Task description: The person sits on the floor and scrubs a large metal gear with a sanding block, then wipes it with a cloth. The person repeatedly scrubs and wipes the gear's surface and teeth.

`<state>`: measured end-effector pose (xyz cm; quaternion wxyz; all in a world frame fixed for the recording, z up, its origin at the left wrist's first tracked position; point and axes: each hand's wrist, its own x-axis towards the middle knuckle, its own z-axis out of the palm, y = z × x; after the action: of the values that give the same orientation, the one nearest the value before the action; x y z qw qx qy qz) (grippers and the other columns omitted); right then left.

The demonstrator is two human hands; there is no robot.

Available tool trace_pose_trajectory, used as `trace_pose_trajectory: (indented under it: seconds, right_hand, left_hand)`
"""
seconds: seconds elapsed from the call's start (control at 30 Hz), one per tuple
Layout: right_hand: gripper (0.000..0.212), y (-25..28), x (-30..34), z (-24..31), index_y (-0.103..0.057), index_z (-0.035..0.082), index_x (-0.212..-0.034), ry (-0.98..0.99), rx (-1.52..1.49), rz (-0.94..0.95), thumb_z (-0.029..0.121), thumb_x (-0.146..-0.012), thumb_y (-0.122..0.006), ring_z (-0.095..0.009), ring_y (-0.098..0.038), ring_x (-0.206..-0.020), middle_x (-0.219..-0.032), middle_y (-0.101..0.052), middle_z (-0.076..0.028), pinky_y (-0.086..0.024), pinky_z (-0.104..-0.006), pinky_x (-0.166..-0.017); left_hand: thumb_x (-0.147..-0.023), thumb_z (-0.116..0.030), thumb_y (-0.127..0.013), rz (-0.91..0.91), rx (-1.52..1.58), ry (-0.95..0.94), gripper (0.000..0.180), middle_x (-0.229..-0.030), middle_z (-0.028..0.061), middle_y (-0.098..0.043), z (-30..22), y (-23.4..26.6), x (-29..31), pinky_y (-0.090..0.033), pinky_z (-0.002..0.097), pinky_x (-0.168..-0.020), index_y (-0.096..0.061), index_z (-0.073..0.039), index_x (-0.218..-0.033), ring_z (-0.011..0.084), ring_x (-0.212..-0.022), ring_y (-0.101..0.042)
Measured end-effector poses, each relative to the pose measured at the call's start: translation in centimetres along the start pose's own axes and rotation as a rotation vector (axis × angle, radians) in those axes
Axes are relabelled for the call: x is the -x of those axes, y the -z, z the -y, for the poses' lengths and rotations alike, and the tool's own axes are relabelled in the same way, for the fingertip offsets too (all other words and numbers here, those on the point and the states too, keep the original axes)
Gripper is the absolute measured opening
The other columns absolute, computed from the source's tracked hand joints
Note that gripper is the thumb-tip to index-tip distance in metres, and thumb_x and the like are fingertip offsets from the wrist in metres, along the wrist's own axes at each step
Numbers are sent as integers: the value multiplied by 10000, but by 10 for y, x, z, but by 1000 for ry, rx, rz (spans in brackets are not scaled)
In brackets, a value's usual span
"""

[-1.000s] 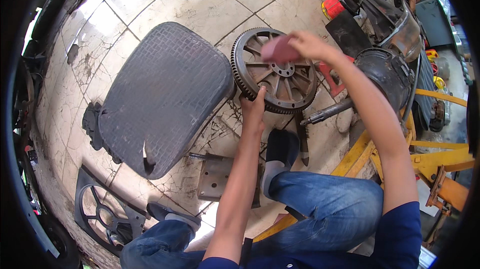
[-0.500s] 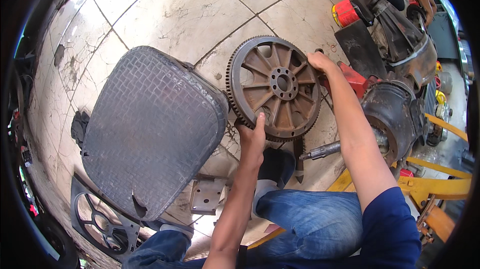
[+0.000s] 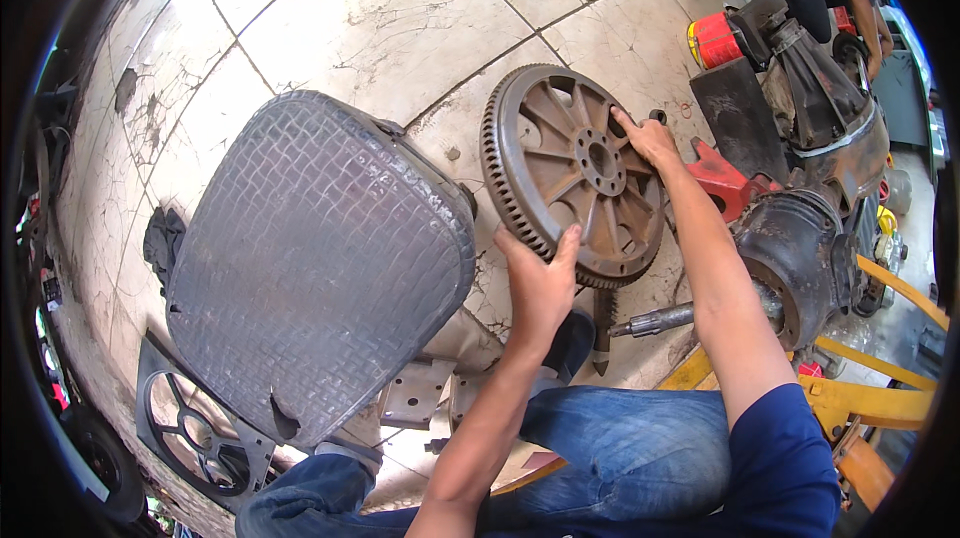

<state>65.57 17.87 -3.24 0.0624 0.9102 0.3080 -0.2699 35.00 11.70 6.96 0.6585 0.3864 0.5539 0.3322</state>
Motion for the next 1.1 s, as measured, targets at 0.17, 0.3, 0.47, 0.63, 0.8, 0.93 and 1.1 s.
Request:
trace_pose_trajectory:
  seconds: [0.17, 0.3, 0.47, 0.63, 0.8, 0.93, 1.1]
  right_hand:
    - [1073, 8, 5, 12, -628, -91, -1204, -97, -8, -64, 855, -830, -289, -424, -541, -1243, -1279, -573, -325, -407, -499, -1044]
    - [1074, 18, -4, 7, -616, -108, -1205, -122, -69, -155, 802, -888, -142, -444, -525, -1251, -1269, -565, -344, -386, -514, -1054]
    - [1102, 52, -3, 23, -612, -142, -1172, 18, -174, -342, 793, -895, -99, -484, -513, -1231, -1191, -577, -386, -370, -493, -1066]
    - [1026, 126, 50, 66, -669, -102, -1120, 159, -691, -262, 820, -869, -296, -348, -643, -1040, -1050, -669, -274, -484, -405, -868]
    - [972, 182, 172, 126, -703, -72, -1065, 269, -651, -185, 822, -851, -386, -243, -665, -898, -943, -689, -185, -494, -356, -773]
    - [817, 191, 207, 149, -713, -8, -893, 512, -508, -194, 785, -818, -533, -127, -536, -684, -750, -602, -26, -416, -311, -632]
    - [729, 167, 263, 204, -688, -18, -808, 731, -326, -171, 709, -804, -629, -153, -587, -693, -717, -627, -89, -457, -332, -644]
  left_hand:
    - [-886, -137, -724, -52, 42, -48, 647, -1180, 226, -550, -21, -15, -6, -446, 369, -973, -314, 92, -1331, 268, -1079, -578]
    - [-868, -120, -725, -27, 32, -47, 643, -1203, 270, -556, -61, -20, 2, -450, 378, -972, -318, 100, -1314, 287, -1097, -588]
    - [-877, -151, -709, 34, -24, -283, 688, -1135, 293, -597, -94, -20, 27, -504, 431, -885, -261, 113, -1327, 374, -998, -652]
    - [-865, -138, -699, 92, 20, -455, 748, -1114, 357, -572, -144, 11, 58, -507, 478, -833, -202, 102, -1370, 460, -979, -646]
    - [-843, -113, -696, -34, 18, -478, 663, -1047, 351, -583, -185, 90, 100, -511, 523, -772, -259, 82, -1303, 510, -894, -633]
    - [-846, -108, -694, -201, 6, -469, 587, -996, 321, -619, -201, 144, 132, -550, 442, -769, -282, 67, -1225, 401, -875, -683]
    - [-850, -133, -702, -441, -19, -474, 608, -1030, 258, -634, -199, 205, 160, -537, 370, -834, -357, 134, -1273, 285, -908, -665]
